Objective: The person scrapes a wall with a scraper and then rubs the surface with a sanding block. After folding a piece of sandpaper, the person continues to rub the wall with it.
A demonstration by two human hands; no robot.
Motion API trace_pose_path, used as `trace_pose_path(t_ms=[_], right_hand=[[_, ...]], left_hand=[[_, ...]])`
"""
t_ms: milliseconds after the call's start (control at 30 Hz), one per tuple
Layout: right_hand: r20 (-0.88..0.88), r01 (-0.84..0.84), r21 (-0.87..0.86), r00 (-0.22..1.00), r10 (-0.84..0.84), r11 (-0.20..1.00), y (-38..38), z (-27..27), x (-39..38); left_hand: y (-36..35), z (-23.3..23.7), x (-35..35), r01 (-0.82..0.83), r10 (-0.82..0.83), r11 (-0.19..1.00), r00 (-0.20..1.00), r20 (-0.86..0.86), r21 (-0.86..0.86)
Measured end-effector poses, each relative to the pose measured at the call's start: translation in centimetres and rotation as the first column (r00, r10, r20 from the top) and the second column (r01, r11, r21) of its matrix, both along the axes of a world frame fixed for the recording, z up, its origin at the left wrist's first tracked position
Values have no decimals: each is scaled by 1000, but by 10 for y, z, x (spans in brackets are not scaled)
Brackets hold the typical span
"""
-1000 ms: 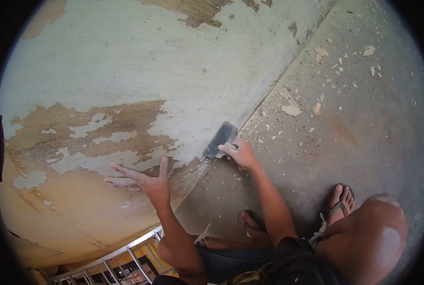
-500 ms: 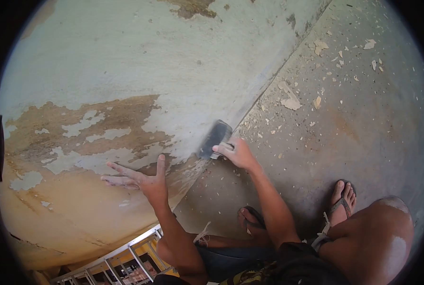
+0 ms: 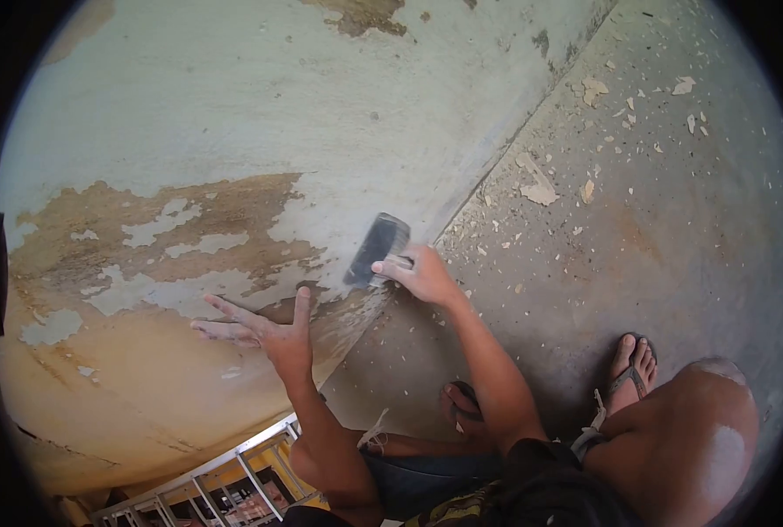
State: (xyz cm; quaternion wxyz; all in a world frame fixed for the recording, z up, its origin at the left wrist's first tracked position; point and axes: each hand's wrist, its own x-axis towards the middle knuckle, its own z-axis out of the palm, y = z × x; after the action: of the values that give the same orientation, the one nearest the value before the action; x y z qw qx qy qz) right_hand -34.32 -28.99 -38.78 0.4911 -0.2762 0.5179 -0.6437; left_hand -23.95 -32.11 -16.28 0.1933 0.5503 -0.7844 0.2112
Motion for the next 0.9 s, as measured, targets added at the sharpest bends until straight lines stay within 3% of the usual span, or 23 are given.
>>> trace_pose_path(t_ms=[33,67,133,200,267,300,333,400,433,533,600,667,733,800,900], right_hand=[[124,-61,41,991,56,997,1,-12,0],[122,-56,34,991,51,998,5,-18,1],[217,-3,155,976,-31,988,15,-29,5],[134,5,130,991,-23,992,16,-4,-3],[46,9,-35,999,-7,999,12,34,-8],[-36,58,-5,998,-58,998,6,31,-5],[-44,65,-11,997,-66,998,1,14,-2],[150,-28,68,988,18,997,4,-30,3],[132,50,114,989,-65,992,16,-30,0],[202,52,57,977,-63,997,22,-13,1],[114,-48,62,993,41,997,15,17,4],[-3,30,-44,1000,-30,999,5,41,0],[-17,75,-51,997,-76,996,1,-2,7],[173,-55,136,984,31,989,10,-43,14],[226,68,134,969,-97,989,26,-24,6]], left_hand=[[0,1,0,-11,11,1000,1000,20,0],[1,3,0,-6,6,1000,1000,19,-8],[3,3,-1,-12,12,1000,1000,12,18],[5,5,-7,-19,18,1000,999,28,23],[10,5,-2,-32,31,999,998,46,29],[6,2,0,-21,20,999,999,27,29],[3,1,-1,-8,8,1000,1000,4,23],[4,2,-4,-14,15,1000,1000,-6,14],[3,1,-6,-22,22,1000,1000,-5,15],[6,2,-9,-9,9,1000,1000,19,1],[4,-1,-1,-18,18,1000,1000,19,10],[0,-5,0,11,-11,1000,1000,-8,2],[-4,-6,-2,-24,24,999,1000,14,-34],[-3,-4,-5,6,-6,999,1000,7,-44],[-3,-4,-9,29,-29,999,1000,-6,-28]])
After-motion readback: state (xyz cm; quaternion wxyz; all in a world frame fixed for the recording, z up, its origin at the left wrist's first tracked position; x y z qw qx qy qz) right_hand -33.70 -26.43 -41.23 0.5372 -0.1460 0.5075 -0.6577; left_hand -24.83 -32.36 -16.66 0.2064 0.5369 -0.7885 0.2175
